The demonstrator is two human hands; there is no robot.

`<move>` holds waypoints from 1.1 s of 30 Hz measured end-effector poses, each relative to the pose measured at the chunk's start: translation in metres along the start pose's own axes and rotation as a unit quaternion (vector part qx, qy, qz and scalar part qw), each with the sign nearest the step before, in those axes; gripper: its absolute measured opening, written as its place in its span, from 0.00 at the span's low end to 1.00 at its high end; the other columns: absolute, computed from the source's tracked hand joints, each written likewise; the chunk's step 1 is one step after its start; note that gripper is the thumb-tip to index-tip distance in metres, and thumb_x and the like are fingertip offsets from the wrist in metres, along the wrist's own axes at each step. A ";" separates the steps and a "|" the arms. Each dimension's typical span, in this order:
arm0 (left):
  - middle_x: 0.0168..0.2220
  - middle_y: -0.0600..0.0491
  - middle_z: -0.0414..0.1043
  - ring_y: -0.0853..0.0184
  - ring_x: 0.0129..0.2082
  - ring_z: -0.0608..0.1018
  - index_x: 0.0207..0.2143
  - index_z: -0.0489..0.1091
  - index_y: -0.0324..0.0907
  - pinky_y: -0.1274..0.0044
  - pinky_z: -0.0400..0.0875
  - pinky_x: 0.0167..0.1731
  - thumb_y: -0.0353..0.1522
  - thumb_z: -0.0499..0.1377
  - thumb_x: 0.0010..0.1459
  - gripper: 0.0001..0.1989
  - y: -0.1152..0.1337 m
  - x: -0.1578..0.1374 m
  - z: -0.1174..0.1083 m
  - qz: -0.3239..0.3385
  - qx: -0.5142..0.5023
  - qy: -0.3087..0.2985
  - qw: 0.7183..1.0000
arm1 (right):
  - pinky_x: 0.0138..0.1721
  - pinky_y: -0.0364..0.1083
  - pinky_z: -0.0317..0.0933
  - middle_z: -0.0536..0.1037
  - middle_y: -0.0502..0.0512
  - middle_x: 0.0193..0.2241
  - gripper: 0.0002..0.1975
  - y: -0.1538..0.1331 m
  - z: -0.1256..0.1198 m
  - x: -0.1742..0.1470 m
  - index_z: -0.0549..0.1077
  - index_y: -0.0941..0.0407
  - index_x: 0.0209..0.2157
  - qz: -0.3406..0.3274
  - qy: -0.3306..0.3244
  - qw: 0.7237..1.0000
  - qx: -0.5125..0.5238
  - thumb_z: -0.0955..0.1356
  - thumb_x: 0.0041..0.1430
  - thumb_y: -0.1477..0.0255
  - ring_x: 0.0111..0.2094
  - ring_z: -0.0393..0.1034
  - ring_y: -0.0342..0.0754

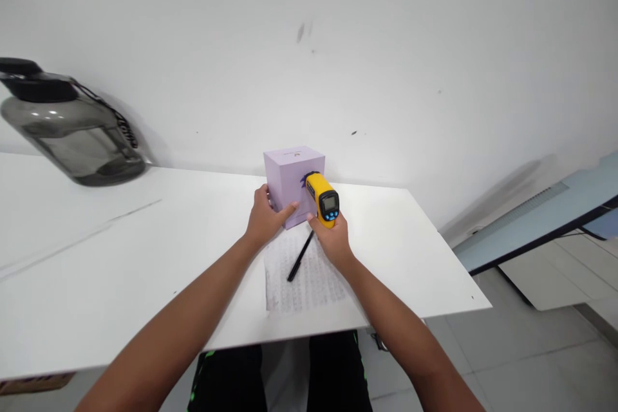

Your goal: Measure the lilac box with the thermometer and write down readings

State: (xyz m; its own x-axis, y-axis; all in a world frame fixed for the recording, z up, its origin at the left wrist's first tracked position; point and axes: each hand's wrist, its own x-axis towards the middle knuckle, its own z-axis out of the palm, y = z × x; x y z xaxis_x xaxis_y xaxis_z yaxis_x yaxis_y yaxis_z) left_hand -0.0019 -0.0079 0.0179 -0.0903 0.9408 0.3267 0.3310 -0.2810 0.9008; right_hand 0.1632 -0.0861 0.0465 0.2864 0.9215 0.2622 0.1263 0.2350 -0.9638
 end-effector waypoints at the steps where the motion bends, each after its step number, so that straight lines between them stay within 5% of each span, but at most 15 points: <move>1: 0.58 0.43 0.62 0.53 0.54 0.74 0.58 0.58 0.45 0.60 0.74 0.47 0.49 0.69 0.46 0.41 0.000 0.000 0.000 -0.003 -0.001 0.001 1.000 | 0.42 0.49 0.67 0.77 0.52 0.33 0.18 -0.001 0.000 0.000 0.75 0.56 0.40 -0.014 0.024 1.000 -0.005 0.74 0.51 0.60 0.35 0.71 0.49; 8: 0.56 0.43 0.64 0.53 0.54 0.74 0.57 0.59 0.45 0.61 0.76 0.45 0.48 0.70 0.46 0.40 -0.001 0.003 -0.001 -0.003 -0.015 0.001 1.000 | 0.44 0.50 0.65 0.76 0.54 0.41 0.21 -0.004 -0.010 0.011 0.72 0.54 0.50 -0.044 0.132 0.986 -0.089 0.70 0.56 0.61 0.40 0.70 0.50; 33: 0.61 0.42 0.59 0.48 0.62 0.68 0.65 0.54 0.48 0.56 0.71 0.55 0.50 0.70 0.44 0.49 0.004 -0.001 -0.001 0.014 0.026 -0.048 0.998 | 0.44 0.49 0.64 0.75 0.53 0.40 0.20 -0.001 -0.013 0.019 0.71 0.55 0.47 -0.012 0.141 0.987 -0.079 0.70 0.55 0.61 0.40 0.69 0.50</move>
State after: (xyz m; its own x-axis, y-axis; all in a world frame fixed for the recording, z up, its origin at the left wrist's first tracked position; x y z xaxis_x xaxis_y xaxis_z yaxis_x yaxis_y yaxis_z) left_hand -0.0012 -0.0102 0.0214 0.0094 0.9472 0.3204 0.3814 -0.2995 0.8745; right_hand 0.1809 -0.0731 0.0532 0.5311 0.7889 0.3092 0.2758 0.1841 -0.9434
